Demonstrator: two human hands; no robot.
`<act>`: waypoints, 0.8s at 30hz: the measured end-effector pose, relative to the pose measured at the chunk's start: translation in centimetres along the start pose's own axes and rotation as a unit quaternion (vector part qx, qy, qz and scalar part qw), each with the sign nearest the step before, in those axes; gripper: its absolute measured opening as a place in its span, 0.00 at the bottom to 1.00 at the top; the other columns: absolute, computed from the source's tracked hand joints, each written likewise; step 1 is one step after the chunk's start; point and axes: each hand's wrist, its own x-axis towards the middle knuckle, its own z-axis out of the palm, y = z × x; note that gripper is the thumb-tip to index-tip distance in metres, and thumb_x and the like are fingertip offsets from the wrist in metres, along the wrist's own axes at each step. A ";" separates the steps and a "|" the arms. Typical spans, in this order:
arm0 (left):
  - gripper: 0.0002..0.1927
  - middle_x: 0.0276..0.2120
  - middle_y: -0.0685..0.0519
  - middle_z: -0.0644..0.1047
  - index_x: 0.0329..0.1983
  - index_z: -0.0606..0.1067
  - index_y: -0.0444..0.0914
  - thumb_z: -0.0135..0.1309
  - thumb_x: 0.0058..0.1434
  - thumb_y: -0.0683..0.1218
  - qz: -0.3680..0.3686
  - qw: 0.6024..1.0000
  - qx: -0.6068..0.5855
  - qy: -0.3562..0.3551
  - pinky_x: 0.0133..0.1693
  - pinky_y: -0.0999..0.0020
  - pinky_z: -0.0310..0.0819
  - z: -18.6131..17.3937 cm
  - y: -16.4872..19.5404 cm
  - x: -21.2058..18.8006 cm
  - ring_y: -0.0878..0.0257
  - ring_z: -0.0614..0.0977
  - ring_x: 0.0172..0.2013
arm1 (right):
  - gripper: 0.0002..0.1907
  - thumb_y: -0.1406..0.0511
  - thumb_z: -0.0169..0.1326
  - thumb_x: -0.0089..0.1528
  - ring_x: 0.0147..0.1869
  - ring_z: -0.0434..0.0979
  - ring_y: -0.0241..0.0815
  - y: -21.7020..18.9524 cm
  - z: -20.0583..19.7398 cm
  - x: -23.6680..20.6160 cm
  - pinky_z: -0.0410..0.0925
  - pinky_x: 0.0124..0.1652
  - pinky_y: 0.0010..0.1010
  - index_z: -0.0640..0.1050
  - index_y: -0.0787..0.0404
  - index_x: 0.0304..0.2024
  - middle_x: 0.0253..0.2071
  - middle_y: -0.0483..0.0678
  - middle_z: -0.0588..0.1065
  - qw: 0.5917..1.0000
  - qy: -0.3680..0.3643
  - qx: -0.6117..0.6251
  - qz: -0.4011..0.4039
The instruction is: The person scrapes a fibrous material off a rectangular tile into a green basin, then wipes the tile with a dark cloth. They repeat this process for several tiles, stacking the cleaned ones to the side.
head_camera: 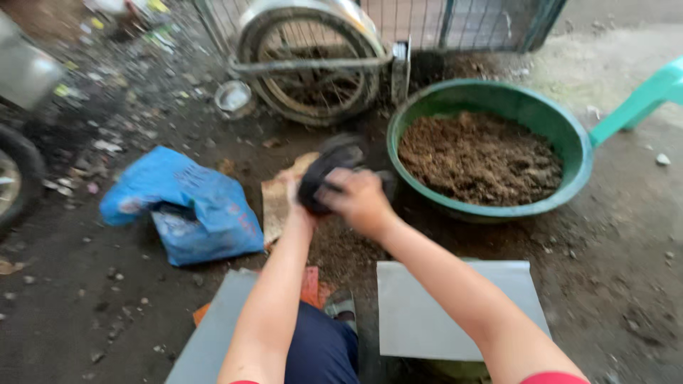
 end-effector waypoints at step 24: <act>0.21 0.39 0.44 0.83 0.51 0.76 0.29 0.59 0.56 0.43 -0.217 0.931 0.288 0.052 0.36 0.56 0.79 -3.5 -30.2 -22.8 0.53 0.84 0.36 | 0.20 0.62 0.54 0.57 0.58 0.68 0.60 -10.9 -10.0 -18.5 0.64 0.49 0.55 0.83 0.40 0.52 0.67 0.50 0.65 0.896 -0.429 -0.002 0.116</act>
